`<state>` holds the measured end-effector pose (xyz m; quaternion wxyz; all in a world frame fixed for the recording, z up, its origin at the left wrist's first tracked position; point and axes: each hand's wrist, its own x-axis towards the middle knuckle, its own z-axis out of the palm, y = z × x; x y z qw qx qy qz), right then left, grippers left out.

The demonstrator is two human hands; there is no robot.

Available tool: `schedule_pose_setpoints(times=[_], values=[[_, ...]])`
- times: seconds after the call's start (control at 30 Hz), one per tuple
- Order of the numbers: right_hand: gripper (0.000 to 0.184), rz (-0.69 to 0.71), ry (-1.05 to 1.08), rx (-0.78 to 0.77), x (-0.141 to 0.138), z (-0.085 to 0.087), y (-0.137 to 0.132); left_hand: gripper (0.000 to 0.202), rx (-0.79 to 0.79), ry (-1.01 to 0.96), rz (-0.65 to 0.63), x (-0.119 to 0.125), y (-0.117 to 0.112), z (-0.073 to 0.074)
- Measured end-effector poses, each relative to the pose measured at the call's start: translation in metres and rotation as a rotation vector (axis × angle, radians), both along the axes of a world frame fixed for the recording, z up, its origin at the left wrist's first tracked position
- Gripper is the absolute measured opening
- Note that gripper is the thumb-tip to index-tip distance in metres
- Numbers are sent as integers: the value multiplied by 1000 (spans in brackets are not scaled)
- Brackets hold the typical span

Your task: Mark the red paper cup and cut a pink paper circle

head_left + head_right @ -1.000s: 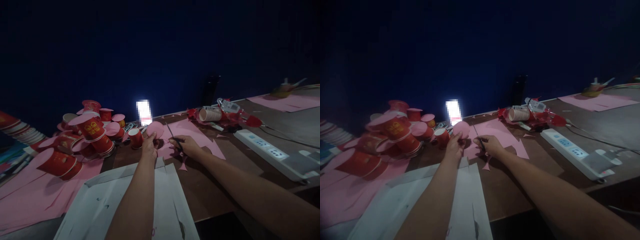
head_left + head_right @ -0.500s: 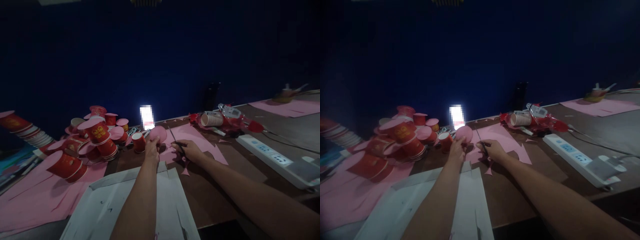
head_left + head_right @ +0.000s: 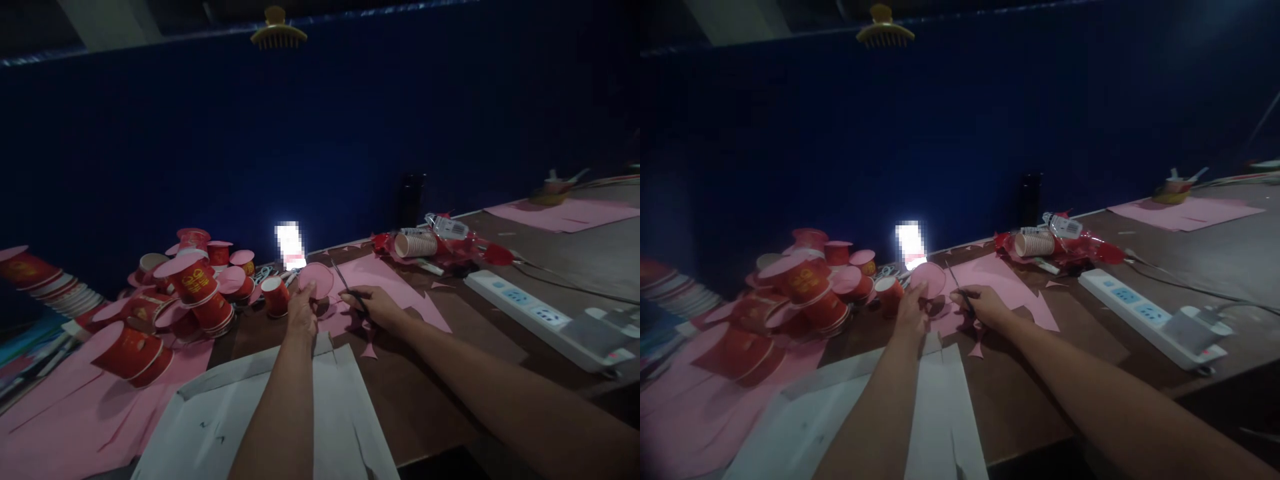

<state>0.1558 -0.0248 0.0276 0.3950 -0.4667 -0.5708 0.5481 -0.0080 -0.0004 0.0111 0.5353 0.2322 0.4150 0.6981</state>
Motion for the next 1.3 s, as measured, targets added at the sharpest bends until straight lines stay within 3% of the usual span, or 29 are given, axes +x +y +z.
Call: schedule_pose_setpoints(times=[0.2, 0.6, 1.3], values=[[48, 52, 63, 17, 2, 2, 0, 48, 11, -27, -84, 2, 0, 0], [54, 159, 57, -4, 5, -10, 7, 44, 10, -84, -34, 2, 7, -6], [52, 127, 19, 20, 2, -6, 6, 39, 8, -54, -24, 7, -1, 2]])
